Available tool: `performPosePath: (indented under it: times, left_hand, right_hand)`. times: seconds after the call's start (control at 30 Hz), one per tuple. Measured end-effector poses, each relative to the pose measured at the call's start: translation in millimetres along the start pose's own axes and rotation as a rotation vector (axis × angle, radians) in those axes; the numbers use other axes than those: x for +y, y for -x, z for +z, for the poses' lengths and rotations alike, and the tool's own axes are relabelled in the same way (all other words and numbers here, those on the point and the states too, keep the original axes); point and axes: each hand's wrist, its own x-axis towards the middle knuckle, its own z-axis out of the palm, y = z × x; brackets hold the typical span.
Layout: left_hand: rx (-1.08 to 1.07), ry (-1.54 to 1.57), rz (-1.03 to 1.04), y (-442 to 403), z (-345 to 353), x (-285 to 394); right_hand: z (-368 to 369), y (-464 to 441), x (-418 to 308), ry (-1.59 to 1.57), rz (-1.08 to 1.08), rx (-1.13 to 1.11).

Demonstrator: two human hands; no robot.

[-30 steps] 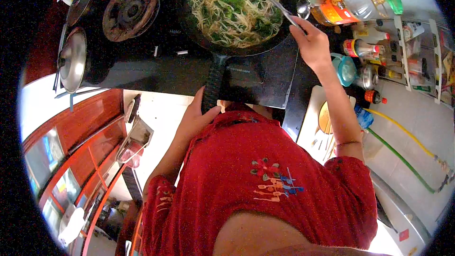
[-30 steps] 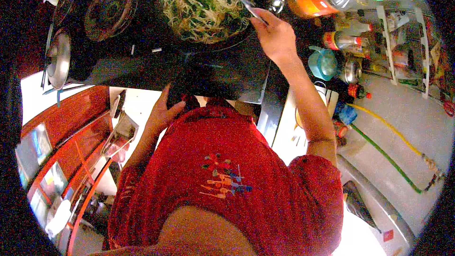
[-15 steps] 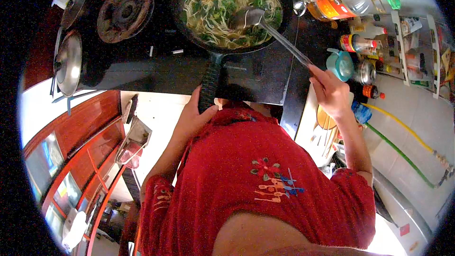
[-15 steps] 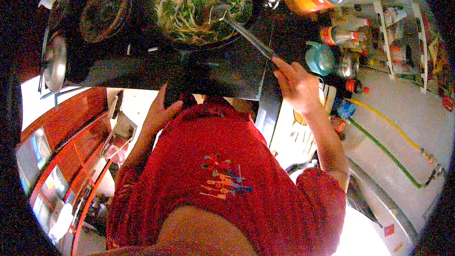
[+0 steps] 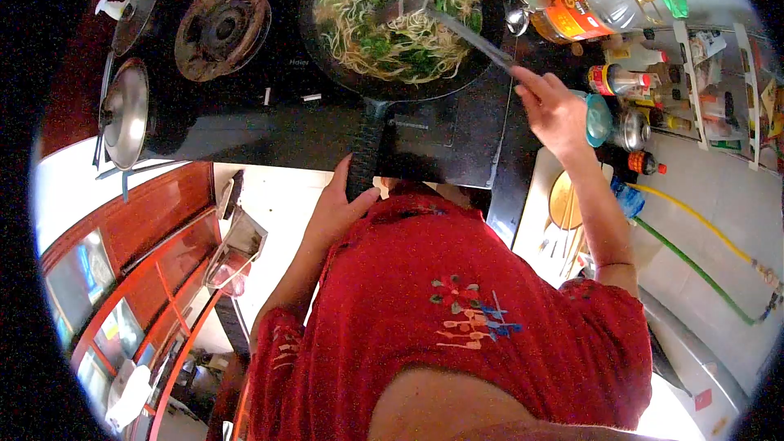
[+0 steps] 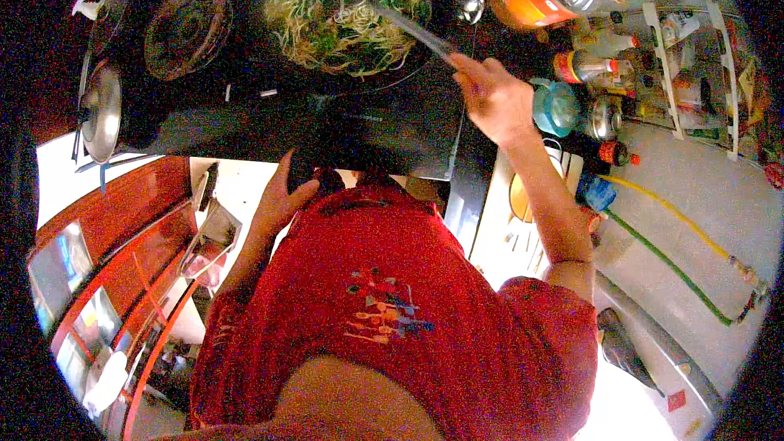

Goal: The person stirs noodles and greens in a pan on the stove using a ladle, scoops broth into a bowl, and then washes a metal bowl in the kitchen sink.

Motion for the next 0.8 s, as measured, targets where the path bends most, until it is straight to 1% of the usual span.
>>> performPosePath:
  times: [0.07,0.17,0.27,0.3,0.4,0.43,0.5,0.53,0.57,0.6,0.67,0.7,0.8]
  left_hand:
    - [0.023,0.003,0.038,-1.2,2.3,-6.2]
    - [0.039,-0.011,0.055,-0.5,2.1,-4.8]
    - [0.038,-0.018,0.079,-1.1,1.8,-4.6]
    - [0.037,-0.018,0.092,-1.9,1.8,-5.3]
    - [0.037,-0.033,0.1,-2.5,2.6,-7.8]
    - [0.027,-0.032,0.078,-2.1,2.3,-6.8]
    - [0.011,-0.03,0.035,-1.9,1.2,-3.6]
    - [0.017,-0.018,0.046,-1.4,1.6,-3.7]
    - [0.022,-0.005,0.057,-0.7,2.3,-3.9]
    - [0.027,0.009,0.069,-0.6,3.1,-4.1]
    - [0.018,-0.004,0.037,-0.2,2.4,-1.8]
    - [0.014,-0.011,0.021,0.1,1.3,-1.3]
    - [0.014,-0.004,0.066,-1.2,1.6,-6.9]
  right_hand:
    - [-6.8,1.3,13.9,0.043,-0.012,0.061]
    - [-20.0,7.4,29.5,-0.013,0.085,0.057]
    - [-26.1,12.1,26.2,-0.376,0.375,0.04]
    - [-16.6,11.2,31.0,-0.57,0.328,0.08]
    - [-7.3,4.9,26.7,-0.648,0.602,-0.052]
    - [5.8,2.6,27.9,-0.633,0.597,-0.019]
    - [16.4,0.3,18.4,-0.68,0.668,-0.163]
    - [21.0,-1.6,11.9,-0.702,0.701,-0.239]
    - [21.5,-2.3,0.1,-0.879,0.843,-0.343]
    - [21.8,-5.6,-8.5,-0.949,0.845,-0.441]
    - [31.3,-2.6,-13.7,-1.185,0.869,-0.58]
    - [23.6,-9.7,-26.0,-1.267,0.932,-0.618]
    - [25.1,-11.0,-19.0,-1.545,0.951,-0.746]
